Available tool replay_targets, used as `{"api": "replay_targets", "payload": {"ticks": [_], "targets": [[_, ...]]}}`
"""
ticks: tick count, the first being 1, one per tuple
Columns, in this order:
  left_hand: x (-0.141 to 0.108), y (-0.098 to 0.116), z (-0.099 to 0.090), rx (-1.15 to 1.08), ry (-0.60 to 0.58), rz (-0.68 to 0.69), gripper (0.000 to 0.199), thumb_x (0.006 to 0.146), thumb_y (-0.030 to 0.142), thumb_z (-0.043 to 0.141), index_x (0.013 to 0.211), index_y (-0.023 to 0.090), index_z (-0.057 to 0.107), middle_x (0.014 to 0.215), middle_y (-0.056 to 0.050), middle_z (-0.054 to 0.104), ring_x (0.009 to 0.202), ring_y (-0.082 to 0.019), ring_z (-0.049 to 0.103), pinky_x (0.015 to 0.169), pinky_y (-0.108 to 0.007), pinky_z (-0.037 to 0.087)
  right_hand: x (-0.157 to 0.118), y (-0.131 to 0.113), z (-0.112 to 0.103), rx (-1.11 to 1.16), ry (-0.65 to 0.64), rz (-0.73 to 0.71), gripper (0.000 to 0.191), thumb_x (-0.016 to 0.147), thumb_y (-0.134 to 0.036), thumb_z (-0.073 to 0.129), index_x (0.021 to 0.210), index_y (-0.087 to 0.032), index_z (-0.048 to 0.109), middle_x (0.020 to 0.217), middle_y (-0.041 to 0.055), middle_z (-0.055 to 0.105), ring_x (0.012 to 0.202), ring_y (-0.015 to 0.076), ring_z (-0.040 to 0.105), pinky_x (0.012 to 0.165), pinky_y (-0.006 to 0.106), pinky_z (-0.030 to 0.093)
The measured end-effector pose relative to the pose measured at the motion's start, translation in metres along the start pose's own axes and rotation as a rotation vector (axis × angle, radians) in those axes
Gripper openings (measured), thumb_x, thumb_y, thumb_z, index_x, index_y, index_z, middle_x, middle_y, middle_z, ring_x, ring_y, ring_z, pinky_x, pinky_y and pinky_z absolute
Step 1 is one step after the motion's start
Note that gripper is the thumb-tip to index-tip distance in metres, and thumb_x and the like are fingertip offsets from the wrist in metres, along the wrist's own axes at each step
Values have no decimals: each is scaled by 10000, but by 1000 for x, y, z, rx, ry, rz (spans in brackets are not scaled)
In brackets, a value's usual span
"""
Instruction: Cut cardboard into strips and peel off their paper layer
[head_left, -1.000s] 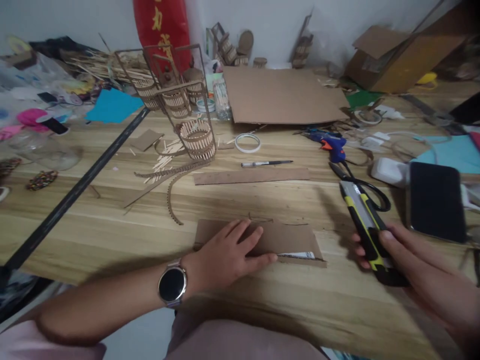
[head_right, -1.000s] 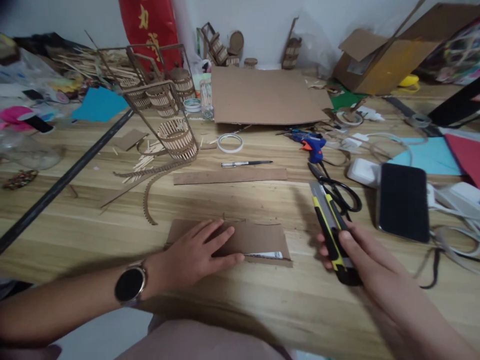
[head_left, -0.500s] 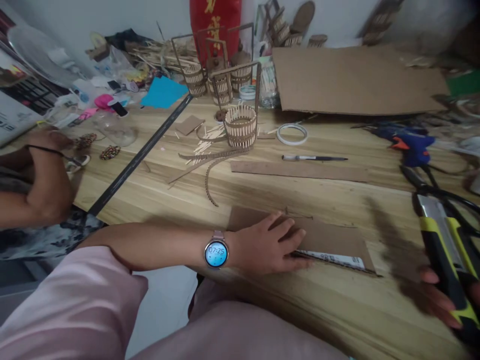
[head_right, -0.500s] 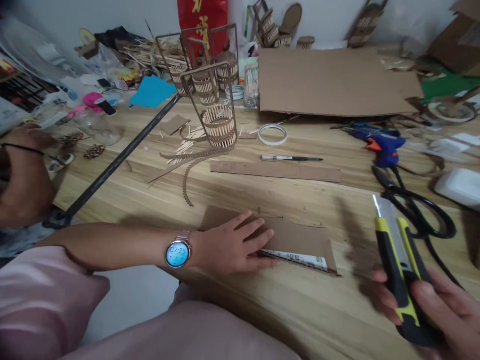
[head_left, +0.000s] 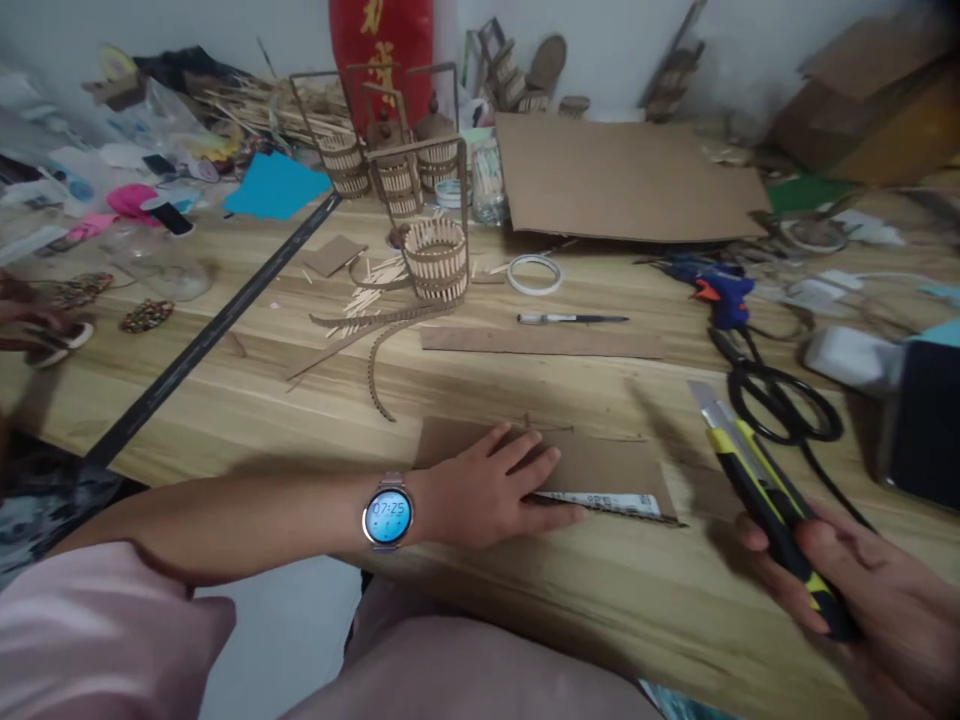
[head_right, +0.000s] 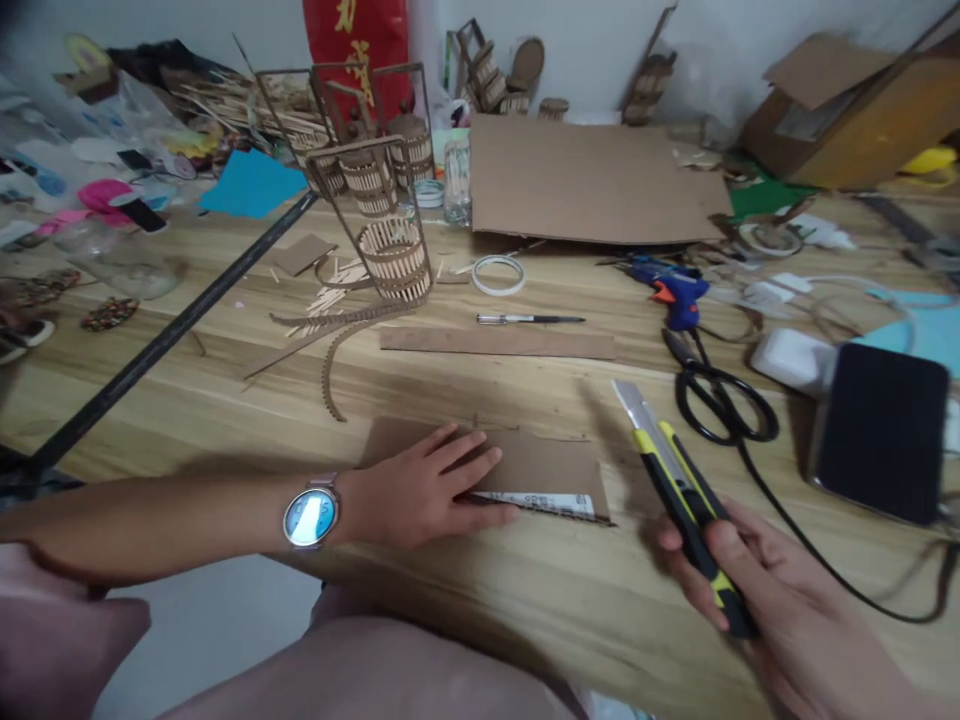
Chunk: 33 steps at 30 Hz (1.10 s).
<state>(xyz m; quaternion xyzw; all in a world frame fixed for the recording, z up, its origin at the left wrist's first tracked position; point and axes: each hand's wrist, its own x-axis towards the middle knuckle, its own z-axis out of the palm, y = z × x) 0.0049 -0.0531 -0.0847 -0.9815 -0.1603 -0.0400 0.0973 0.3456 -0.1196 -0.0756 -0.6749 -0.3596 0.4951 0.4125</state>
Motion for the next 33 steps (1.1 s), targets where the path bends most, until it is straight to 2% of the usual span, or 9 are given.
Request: {"api": "replay_targets", "payload": {"ticks": [3, 5, 11, 16, 19, 23, 26, 29, 33], "targets": [[2, -1, -1, -41, -73, -70, 600, 1021, 243, 493, 1582, 402, 356, 1556, -182, 476, 1375, -428, 508, 1036, -638, 468, -2, -11, 4, -17, -75, 21, 489, 652, -668, 826, 708, -214, 654, 626, 47, 632, 397, 80, 352, 371, 241, 337], [2, -4, 0, -62, -81, -98, 632, 1008, 225, 511, 1584, 418, 340, 1576, -191, 442, 1370, -437, 502, 1024, -646, 465, -2, -14, 2, -35, -101, 43, 504, 670, -690, 807, 716, -208, 663, 636, 49, 636, 411, 86, 369, 375, 234, 329], [4, -15, 2, -116, -47, -92, 682, 995, 156, 519, 1568, 484, 347, 1597, -152, 424, 1315, -354, 519, 989, -512, 490, 2, -15, -9, -89, -161, -12, 503, 744, -698, 757, 751, -204, 668, 635, 31, 630, 424, 71, 368, 426, 224, 320], [6, -25, 3, -65, -33, -90, 671, 994, 126, 505, 1553, 478, 388, 1579, -158, 444, 1270, -342, 535, 970, -493, 498, 5, -15, -11, -115, -198, -3, 502, 806, -701, 702, 762, -202, 680, 605, 12, 575, 463, 92, 374, 449, 232, 297], [5, -31, 7, -32, -20, -102, 674, 993, 137, 531, 1557, 475, 381, 1567, -142, 459, 1275, -326, 522, 997, -496, 489, 5, -16, -9, -116, -210, 20, 529, 823, -724, 662, 779, -199, 706, 542, 11, 540, 486, 118, 412, 485, 243, 334], [4, -37, 14, -19, 18, -121, 636, 1019, 168, 517, 1552, 487, 384, 1549, -144, 472, 1257, -321, 523, 984, -490, 490, 5, -14, -8, -41, -184, 56, 463, 800, -669, 724, 822, -207, 719, 656, 39, 638, 505, 116, 429, 492, 240, 345], [4, -37, 16, -24, 24, -125, 630, 1029, 169, 494, 1556, 494, 378, 1552, -145, 465, 1243, -320, 526, 995, -504, 475, 3, -14, -7, 18, -210, 83, 405, 760, -604, 794, 879, -223, 727, 753, 53, 687, 531, 120, 467, 509, 240, 379], [3, -36, 16, -29, 21, -126, 640, 1024, 157, 488, 1560, 488, 378, 1551, -145, 466, 1243, -321, 526, 1006, -509, 463, 2, -16, -5, 36, -233, 62, 363, 789, -574, 782, 879, -228, 725, 744, 43, 673, 539, 116, 474, 536, 242, 400], [3, -35, 14, -28, 11, -128, 654, 1013, 163, 510, 1565, 485, 368, 1550, -136, 475, 1250, -313, 524, 1017, -500, 463, 0, -20, 0, 6, -250, -12, 384, 835, -592, 732, 807, -211, 689, 708, 24, 632, 475, 81, 401, 483, 231, 322]]}}
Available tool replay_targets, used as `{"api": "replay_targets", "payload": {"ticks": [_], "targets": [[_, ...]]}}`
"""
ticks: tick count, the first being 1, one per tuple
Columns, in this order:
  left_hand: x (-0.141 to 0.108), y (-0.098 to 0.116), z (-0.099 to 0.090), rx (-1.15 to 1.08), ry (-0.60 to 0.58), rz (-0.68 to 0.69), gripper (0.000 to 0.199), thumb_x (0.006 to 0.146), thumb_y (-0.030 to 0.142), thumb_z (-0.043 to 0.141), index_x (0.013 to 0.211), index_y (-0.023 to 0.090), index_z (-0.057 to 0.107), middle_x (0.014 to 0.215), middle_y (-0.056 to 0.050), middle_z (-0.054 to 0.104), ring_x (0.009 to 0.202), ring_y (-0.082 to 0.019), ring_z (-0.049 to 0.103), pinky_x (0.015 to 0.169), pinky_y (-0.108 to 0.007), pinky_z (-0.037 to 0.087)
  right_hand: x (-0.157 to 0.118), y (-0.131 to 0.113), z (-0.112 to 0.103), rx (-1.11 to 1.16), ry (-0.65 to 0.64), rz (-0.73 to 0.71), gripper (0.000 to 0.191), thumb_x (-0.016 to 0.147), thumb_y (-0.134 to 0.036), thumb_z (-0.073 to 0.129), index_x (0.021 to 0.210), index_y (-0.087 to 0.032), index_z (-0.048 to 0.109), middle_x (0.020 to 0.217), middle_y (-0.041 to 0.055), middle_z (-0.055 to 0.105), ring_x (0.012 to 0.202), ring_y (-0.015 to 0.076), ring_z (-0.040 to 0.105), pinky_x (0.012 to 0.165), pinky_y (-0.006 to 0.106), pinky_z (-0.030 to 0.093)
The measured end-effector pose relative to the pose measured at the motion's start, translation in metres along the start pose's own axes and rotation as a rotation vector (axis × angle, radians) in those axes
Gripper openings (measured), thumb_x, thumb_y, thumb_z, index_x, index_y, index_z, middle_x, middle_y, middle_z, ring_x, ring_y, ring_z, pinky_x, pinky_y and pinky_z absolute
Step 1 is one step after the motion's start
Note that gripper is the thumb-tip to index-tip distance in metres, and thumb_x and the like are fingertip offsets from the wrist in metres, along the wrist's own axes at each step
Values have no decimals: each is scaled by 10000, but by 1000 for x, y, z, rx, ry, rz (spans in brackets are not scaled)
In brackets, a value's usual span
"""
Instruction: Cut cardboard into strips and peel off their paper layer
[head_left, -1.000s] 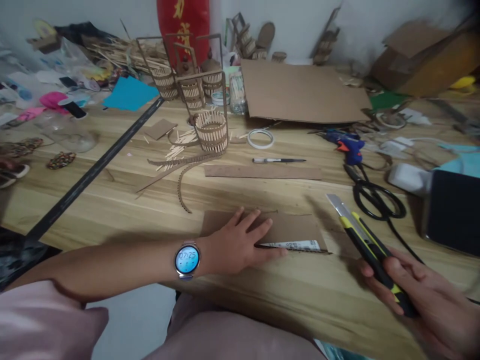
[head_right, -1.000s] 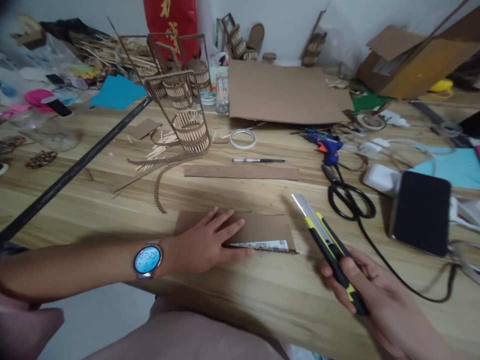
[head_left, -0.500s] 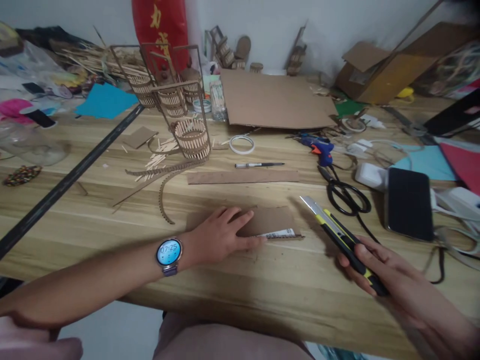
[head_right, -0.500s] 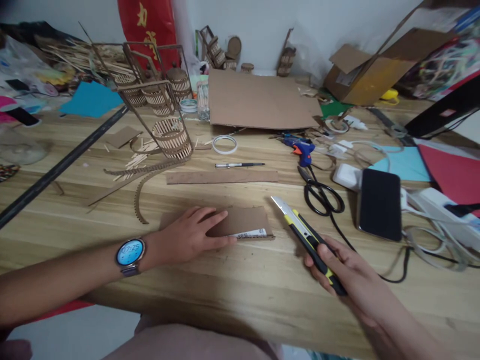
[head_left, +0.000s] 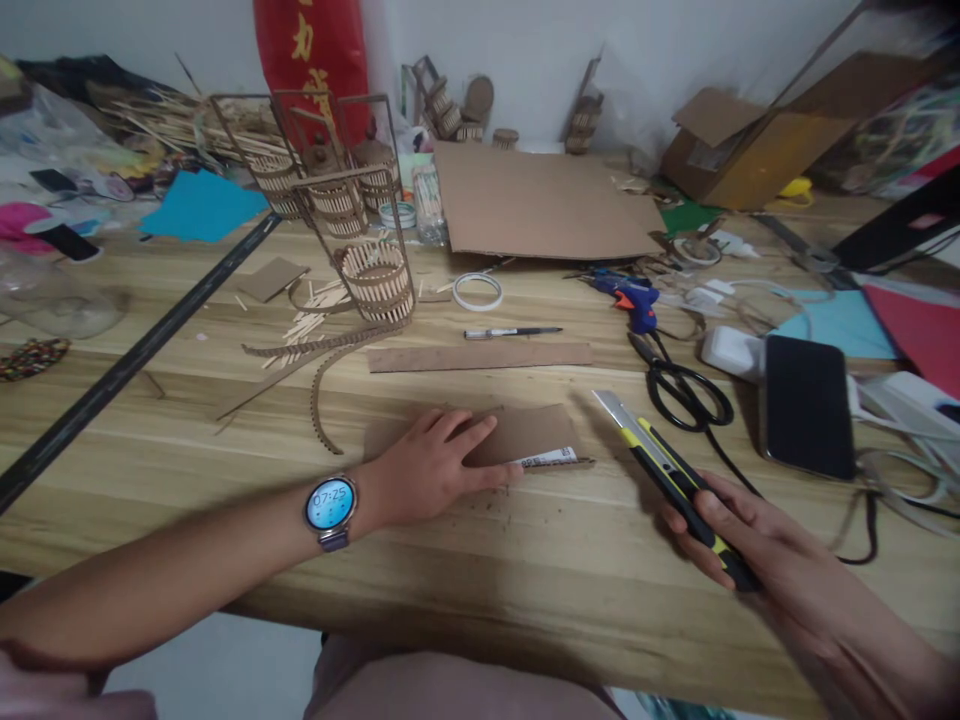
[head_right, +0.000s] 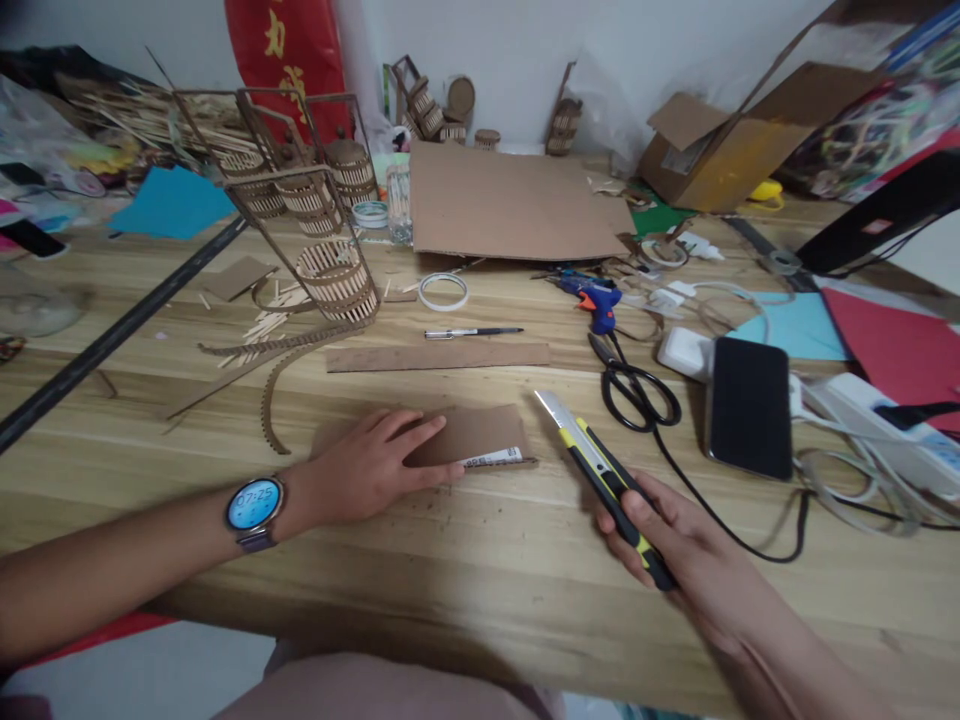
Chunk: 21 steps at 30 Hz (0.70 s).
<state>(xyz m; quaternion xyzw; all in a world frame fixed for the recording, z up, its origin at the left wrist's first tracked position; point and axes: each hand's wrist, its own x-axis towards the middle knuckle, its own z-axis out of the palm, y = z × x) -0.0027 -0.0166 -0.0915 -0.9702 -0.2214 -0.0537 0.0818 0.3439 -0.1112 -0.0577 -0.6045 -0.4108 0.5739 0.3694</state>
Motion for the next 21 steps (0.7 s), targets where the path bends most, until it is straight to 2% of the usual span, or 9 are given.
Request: {"api": "replay_targets", "payload": {"ticks": [4, 13, 21], "targets": [[0, 0, -1, 6, -21, -12, 679, 1012, 158, 515, 1568, 504, 339, 1562, -112, 466, 1269, -301, 510, 1033, -496, 459, 0, 1, 1, -22, -11, 3, 405, 835, -612, 727, 827, -210, 680, 704, 22, 638, 462, 72, 389, 480, 226, 315], [1, 0, 0, 5, -4, 1, 615, 1022, 179, 504, 1547, 481, 397, 1544, -142, 481, 1247, -317, 523, 998, -516, 481, -1, 1, 3, 18, 20, 8, 424, 822, -614, 746, 771, -203, 660, 682, 17, 626, 450, 57, 392, 432, 192, 289], [1, 0, -2, -40, -14, -2, 586, 1041, 179, 470, 1543, 477, 419, 1563, -153, 471, 1260, -333, 535, 1003, -524, 466, -1, -5, 14, 11, 37, 9, 497, 760, -681, 762, 733, -200, 638, 633, 11, 613, 416, 62, 352, 418, 213, 284]]}}
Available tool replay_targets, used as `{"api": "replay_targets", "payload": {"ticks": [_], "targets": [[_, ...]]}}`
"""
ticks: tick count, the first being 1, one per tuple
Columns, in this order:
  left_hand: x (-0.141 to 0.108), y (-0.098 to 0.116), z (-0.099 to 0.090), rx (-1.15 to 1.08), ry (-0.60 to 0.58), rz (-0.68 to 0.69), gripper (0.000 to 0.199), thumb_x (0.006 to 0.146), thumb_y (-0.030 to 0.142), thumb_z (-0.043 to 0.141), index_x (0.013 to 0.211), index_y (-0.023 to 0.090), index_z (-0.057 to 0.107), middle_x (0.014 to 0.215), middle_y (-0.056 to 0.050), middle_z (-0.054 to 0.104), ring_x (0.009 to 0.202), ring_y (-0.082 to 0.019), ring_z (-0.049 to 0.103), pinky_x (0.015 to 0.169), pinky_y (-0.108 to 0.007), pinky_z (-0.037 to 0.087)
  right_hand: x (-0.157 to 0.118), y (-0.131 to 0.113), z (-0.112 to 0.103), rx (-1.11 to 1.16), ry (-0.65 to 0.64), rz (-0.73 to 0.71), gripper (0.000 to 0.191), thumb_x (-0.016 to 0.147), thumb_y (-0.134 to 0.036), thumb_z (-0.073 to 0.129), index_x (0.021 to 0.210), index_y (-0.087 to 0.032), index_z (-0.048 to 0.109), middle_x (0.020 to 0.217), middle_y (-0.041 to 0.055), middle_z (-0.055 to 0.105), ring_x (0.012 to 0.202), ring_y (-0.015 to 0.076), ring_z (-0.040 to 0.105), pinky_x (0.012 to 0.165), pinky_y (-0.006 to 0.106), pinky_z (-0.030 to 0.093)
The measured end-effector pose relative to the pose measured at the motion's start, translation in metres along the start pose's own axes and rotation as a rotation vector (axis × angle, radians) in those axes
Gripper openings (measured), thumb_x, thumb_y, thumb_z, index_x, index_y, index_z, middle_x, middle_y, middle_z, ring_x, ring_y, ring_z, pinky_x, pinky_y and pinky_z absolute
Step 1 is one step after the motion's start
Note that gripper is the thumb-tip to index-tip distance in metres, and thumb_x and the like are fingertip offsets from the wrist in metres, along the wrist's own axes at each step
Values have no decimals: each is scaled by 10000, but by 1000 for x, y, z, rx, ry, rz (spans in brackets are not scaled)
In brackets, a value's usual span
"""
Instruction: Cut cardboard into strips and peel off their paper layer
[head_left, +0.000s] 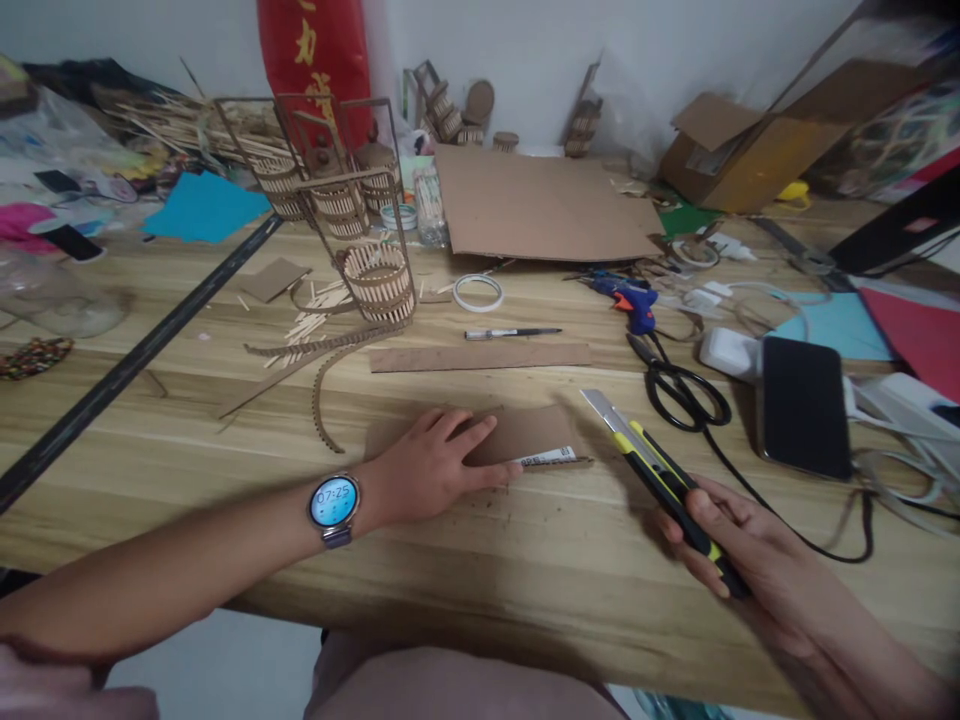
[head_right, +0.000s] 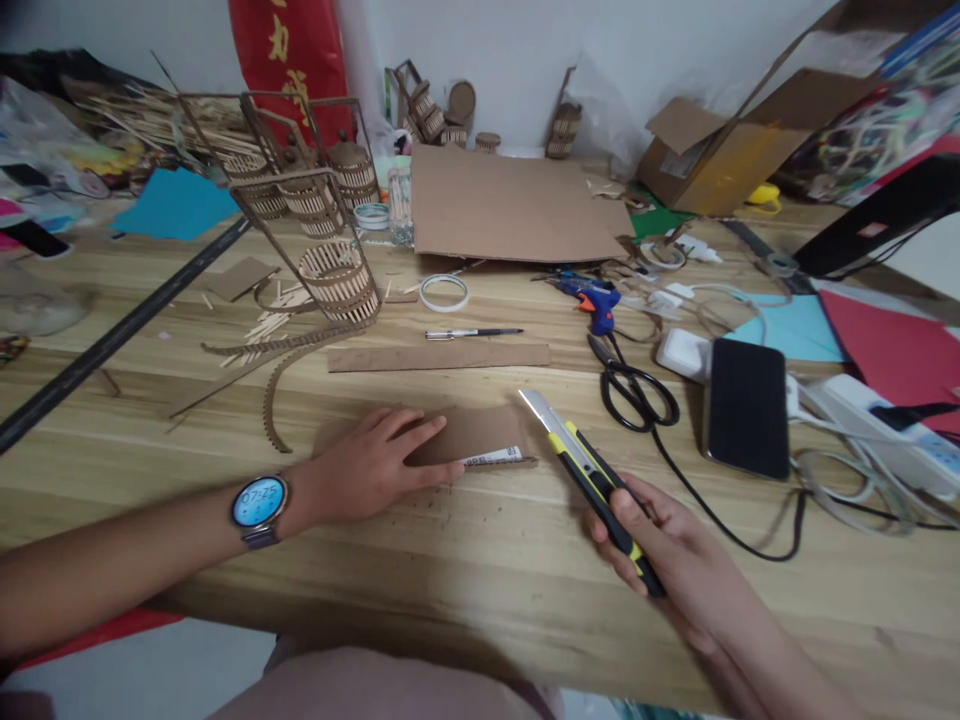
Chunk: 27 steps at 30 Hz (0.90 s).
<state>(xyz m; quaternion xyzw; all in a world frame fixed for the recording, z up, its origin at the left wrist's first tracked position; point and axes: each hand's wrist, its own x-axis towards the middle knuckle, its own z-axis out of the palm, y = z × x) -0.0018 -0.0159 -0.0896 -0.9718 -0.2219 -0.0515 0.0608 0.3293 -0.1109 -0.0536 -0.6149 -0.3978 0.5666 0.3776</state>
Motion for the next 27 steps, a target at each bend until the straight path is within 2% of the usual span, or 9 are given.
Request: {"api": "replay_targets", "payload": {"ticks": [4, 6, 9, 10, 12, 13, 15, 19, 27], "targets": [[0, 0, 1, -9, 3, -15, 576, 1047, 187, 473, 1531, 496, 431, 1573, -136, 468, 1260, -325, 540, 1006, -516, 463, -5, -3, 4, -29, 39, 8, 470, 794, -660, 740, 775, -200, 647, 636, 7, 616, 436, 65, 362, 427, 207, 289], [1, -1, 1, -6, -2, -11, 562, 1052, 212, 482, 1534, 497, 426, 1569, -129, 476, 1256, -317, 540, 1002, -501, 470, -4, -3, -1, -90, 82, 2, 463, 764, -636, 776, 946, -222, 676, 623, -20, 601, 429, 73, 386, 415, 203, 297], [1, -2, 0, 14, -6, -7, 537, 1057, 267, 501, 1540, 488, 421, 1551, -128, 497, 1249, -311, 542, 981, -479, 489, 9, -1, -21, -312, 115, -58, 717, 714, -575, 830, 1330, -293, 596, 634, -57, 623, 387, 93, 424, 386, 222, 360], [2, -3, 0, 18, -3, -7, 532, 1056, 274, 504, 1537, 486, 426, 1545, -127, 505, 1246, -310, 543, 976, -476, 492, 15, 0, -30, -423, 98, -110, 742, 705, -565, 833, 1359, -305, 599, 728, -23, 694, 415, 112, 489, 401, 247, 419], [2, -4, 0, 19, 0, -5, 525, 1054, 273, 510, 1530, 484, 440, 1538, -125, 514, 1240, -309, 546, 966, -467, 496, 27, 2, -47, -622, 42, -282, 636, 702, -563, 823, 1268, -305, 693, 1084, 74, 774, 721, 221, 712, 605, 340, 580], [2, -4, 0, 16, -2, -3, 524, 1054, 270, 511, 1528, 483, 445, 1541, -122, 512, 1237, -307, 548, 962, -461, 496, 32, 2, -54, -693, 30, -351, 593, 736, -567, 793, 1264, -309, 708, 1198, 88, 759, 903, 279, 740, 731, 394, 606], [2, -5, 0, 3, -14, -2, 526, 1054, 270, 517, 1531, 478, 443, 1554, -111, 502, 1229, -298, 549, 965, -452, 492, 41, 0, -64, -806, -7, -435, 558, 801, -577, 728, 1292, -312, 711, 1236, 94, 751, 1068, 328, 717, 864, 462, 590], [4, -7, -2, -35, -38, -15, 492, 1062, 321, 511, 1535, 443, 455, 1576, -92, 481, 1249, -300, 528, 998, -465, 476, 51, -6, -70, -944, -123, -489, 570, 849, -582, 665, 1338, -293, 701, 979, 91, 767, 885, 297, 731, 788, 451, 598], [6, -12, -1, -59, -20, 3, 465, 1070, 353, 491, 1525, 450, 473, 1550, -100, 495, 1223, -302, 519, 987, -473, 494, 57, -3, -75, -1039, -223, -595, 542, 913, -503, 601, 1415, -306, 657, 1105, 125, 728, 933, 279, 738, 814, 428, 606]]}}
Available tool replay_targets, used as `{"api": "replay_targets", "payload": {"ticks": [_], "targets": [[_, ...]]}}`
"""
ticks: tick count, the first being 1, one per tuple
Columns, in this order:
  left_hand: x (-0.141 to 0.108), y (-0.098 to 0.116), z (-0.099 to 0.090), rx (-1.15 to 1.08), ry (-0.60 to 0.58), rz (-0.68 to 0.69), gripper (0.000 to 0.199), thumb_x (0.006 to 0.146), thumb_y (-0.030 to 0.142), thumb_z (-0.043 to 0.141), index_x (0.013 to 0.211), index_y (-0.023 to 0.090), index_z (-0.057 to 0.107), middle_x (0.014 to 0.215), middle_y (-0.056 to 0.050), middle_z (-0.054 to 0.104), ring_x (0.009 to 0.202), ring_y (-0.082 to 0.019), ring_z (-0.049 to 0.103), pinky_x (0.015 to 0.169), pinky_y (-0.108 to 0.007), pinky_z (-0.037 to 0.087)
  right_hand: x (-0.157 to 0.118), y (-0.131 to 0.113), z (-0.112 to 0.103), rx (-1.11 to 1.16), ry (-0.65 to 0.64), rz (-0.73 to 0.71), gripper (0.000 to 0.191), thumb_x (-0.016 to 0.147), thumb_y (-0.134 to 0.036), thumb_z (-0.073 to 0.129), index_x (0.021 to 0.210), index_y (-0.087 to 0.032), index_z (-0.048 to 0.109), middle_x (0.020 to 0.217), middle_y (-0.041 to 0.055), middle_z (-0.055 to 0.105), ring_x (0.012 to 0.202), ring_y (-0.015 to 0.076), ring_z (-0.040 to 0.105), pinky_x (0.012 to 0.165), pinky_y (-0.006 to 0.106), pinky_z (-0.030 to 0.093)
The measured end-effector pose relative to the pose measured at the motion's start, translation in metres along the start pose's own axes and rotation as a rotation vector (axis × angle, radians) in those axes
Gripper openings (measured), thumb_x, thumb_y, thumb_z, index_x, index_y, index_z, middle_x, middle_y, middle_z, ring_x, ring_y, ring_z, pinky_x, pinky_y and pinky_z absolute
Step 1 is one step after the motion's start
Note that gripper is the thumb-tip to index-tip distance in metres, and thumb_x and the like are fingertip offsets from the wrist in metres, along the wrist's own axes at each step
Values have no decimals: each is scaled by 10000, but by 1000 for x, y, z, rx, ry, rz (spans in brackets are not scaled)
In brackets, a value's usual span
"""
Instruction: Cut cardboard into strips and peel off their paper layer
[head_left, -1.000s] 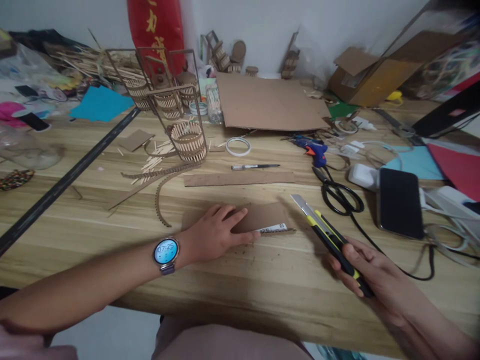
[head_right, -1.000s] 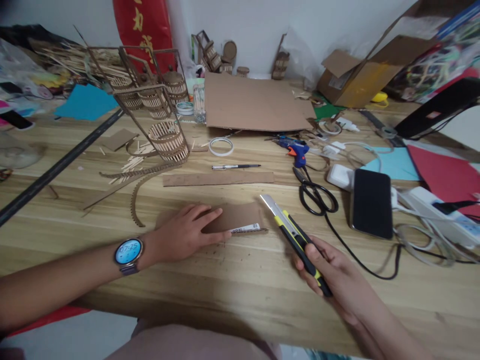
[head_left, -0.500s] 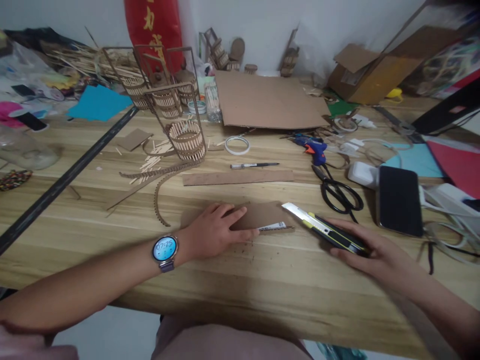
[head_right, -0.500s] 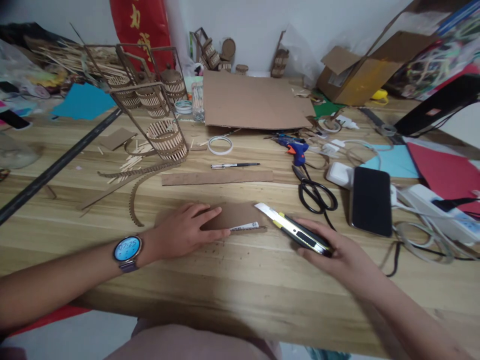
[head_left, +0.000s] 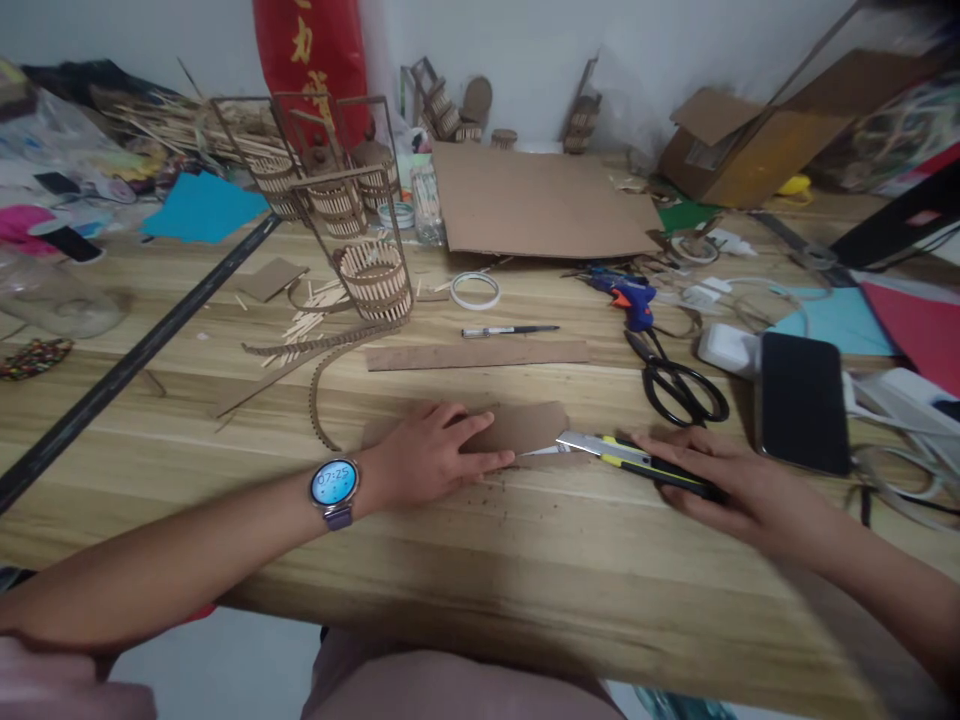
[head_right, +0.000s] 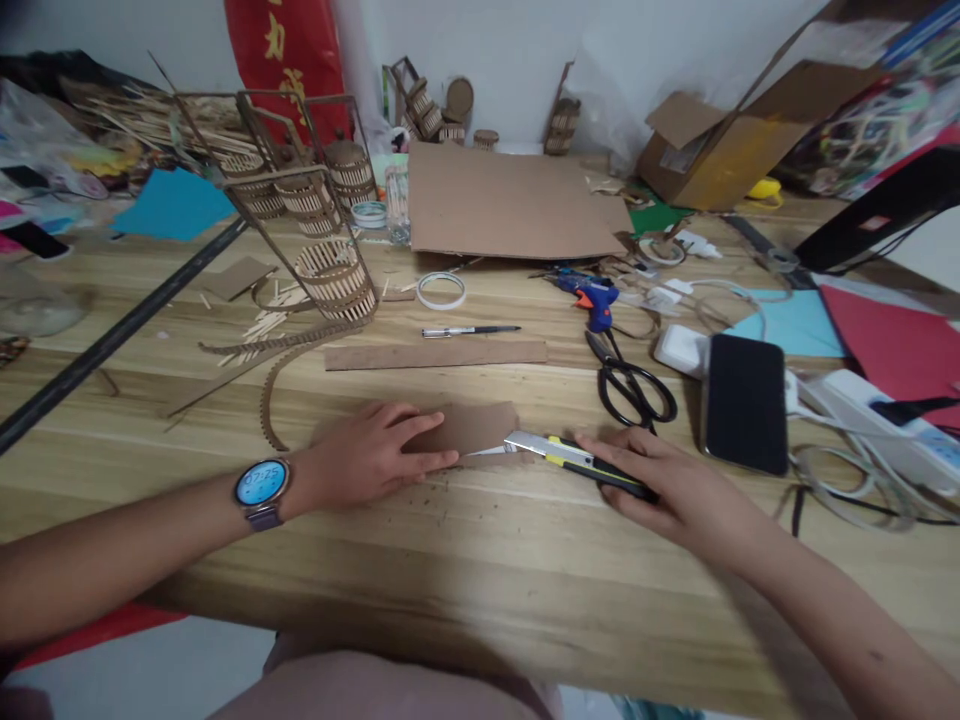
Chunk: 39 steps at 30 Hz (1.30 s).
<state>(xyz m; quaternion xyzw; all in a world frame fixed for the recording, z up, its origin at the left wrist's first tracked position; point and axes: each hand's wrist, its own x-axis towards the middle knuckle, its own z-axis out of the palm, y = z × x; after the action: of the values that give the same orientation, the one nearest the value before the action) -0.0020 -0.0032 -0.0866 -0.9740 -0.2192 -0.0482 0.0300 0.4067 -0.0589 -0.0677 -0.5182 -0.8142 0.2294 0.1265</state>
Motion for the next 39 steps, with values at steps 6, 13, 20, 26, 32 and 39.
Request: {"api": "replay_targets", "payload": {"ticks": [6, 13, 20, 26, 32, 39], "targets": [[3, -1, 1, 22, -2, -42, 480, 1076, 290, 460, 1536, 427, 470, 1538, -130, 493, 1218, -309, 512, 971, -479, 512, 0, 3, 1, -97, 43, -22, 485, 925, -468, 589, 1373, -308, 686, 1113, 122, 713, 971, 283, 724, 857, 447, 600], [5, -2, -4, -10, -45, -67, 457, 1083, 330, 445, 1531, 407, 487, 1543, -110, 488, 1212, -299, 494, 997, -485, 502, -1, 4, 14, -152, 86, -19, 514, 963, -528, 541, 1404, -295, 665, 1134, 125, 709, 955, 273, 728, 842, 430, 606], [13, 11, -10, 19, -110, -147, 486, 1069, 271, 440, 1533, 408, 485, 1535, -133, 500, 1115, -294, 531, 931, -485, 538, -10, -7, 27, -280, 173, 4, 592, 1012, -605, 427, 1412, -234, 658, 1086, 134, 709, 937, 264, 742, 803, 390, 622], [31, 30, -14, 29, -177, -248, 513, 1071, 253, 409, 1574, 350, 435, 1529, -174, 504, 1108, -316, 565, 923, -505, 535, 3, -5, 24, -395, 220, 11, 624, 1033, -596, 375, 1384, -177, 677, 1077, 152, 714, 900, 261, 743, 762, 372, 626], [32, 30, -14, 22, -175, -241, 510, 1072, 265, 404, 1576, 344, 431, 1543, -170, 496, 1112, -317, 573, 929, -508, 531, -3, 4, 30, -441, 237, 10, 562, 1027, -565, 419, 1414, -233, 654, 1110, 137, 713, 900, 270, 736, 732, 392, 618], [33, 30, -14, 37, -176, -247, 510, 1073, 262, 397, 1573, 362, 427, 1539, -158, 502, 1089, -309, 572, 913, -500, 530, -1, 1, 33, -471, 277, -62, 517, 1043, -507, 423, 1397, -216, 664, 1102, 133, 716, 901, 249, 727, 761, 368, 611]]}}
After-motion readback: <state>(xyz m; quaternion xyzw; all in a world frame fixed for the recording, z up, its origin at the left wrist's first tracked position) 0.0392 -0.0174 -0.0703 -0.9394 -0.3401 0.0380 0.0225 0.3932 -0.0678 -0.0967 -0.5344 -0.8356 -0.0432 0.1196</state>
